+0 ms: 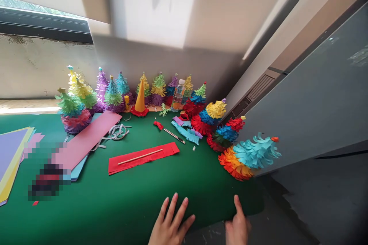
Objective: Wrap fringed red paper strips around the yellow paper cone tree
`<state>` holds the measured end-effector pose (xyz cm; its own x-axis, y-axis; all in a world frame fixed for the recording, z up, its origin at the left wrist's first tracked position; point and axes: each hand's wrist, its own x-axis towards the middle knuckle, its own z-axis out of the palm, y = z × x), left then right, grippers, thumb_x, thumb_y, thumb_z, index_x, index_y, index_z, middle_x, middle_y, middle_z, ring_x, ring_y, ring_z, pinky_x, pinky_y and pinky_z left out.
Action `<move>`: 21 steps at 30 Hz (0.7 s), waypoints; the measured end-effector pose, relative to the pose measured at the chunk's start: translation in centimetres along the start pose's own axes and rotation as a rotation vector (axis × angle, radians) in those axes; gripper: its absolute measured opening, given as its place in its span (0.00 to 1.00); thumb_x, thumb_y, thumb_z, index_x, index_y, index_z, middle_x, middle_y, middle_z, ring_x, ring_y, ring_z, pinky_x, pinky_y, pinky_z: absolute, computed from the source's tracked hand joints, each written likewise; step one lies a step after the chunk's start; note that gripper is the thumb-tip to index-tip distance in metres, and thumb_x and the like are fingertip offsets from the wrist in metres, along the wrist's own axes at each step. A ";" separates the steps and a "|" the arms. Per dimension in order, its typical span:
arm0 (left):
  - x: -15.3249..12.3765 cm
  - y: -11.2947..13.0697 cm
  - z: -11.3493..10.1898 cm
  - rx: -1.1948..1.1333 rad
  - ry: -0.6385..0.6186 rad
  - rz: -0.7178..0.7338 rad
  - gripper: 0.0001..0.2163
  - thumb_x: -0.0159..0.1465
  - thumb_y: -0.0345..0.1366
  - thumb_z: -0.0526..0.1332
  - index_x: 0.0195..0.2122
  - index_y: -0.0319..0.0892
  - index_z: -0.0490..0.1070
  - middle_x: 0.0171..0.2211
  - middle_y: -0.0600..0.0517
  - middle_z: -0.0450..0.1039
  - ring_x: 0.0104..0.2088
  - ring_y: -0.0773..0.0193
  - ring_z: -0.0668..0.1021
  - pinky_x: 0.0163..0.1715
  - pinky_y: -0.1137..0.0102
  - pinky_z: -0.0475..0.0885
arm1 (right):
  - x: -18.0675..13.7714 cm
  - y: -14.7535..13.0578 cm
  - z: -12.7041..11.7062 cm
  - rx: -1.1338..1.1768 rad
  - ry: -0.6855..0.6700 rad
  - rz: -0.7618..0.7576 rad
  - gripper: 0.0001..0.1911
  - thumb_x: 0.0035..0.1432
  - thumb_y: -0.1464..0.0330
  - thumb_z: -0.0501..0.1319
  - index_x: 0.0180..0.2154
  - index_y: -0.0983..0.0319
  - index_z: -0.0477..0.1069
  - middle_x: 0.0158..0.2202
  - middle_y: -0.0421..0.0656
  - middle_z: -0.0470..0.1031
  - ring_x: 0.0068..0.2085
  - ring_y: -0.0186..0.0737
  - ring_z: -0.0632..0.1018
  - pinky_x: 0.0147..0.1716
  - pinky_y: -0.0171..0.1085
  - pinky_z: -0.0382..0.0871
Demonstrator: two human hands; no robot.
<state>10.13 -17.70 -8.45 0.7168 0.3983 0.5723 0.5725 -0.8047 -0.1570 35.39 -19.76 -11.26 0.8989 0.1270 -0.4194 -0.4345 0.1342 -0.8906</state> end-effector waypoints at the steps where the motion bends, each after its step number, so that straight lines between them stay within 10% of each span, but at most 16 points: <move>1: 0.0 0.0 0.0 0.001 -0.003 0.002 0.25 0.62 0.44 0.55 0.61 0.53 0.55 0.63 0.48 0.54 0.60 0.49 0.59 0.60 0.52 0.40 | 0.0 0.0 0.0 0.000 0.002 0.006 0.44 0.31 0.59 0.73 0.53 0.62 0.67 0.57 0.48 0.65 0.54 0.55 0.70 0.41 0.47 0.77; 21: 0.1 -0.1 -0.8 0.011 -0.051 0.005 0.26 0.63 0.45 0.54 0.62 0.53 0.52 0.63 0.46 0.51 0.57 0.49 0.62 0.58 0.52 0.43 | -0.5 -0.6 0.0 -0.017 0.006 -0.058 0.39 0.32 0.62 0.73 0.50 0.63 0.68 0.57 0.48 0.66 0.55 0.57 0.69 0.43 0.49 0.76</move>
<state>9.81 -17.89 -7.73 0.7388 0.4161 0.5301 0.5727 -0.8022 -0.1686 35.20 -19.92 -10.54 0.9230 0.1140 -0.3674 -0.3802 0.1248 -0.9164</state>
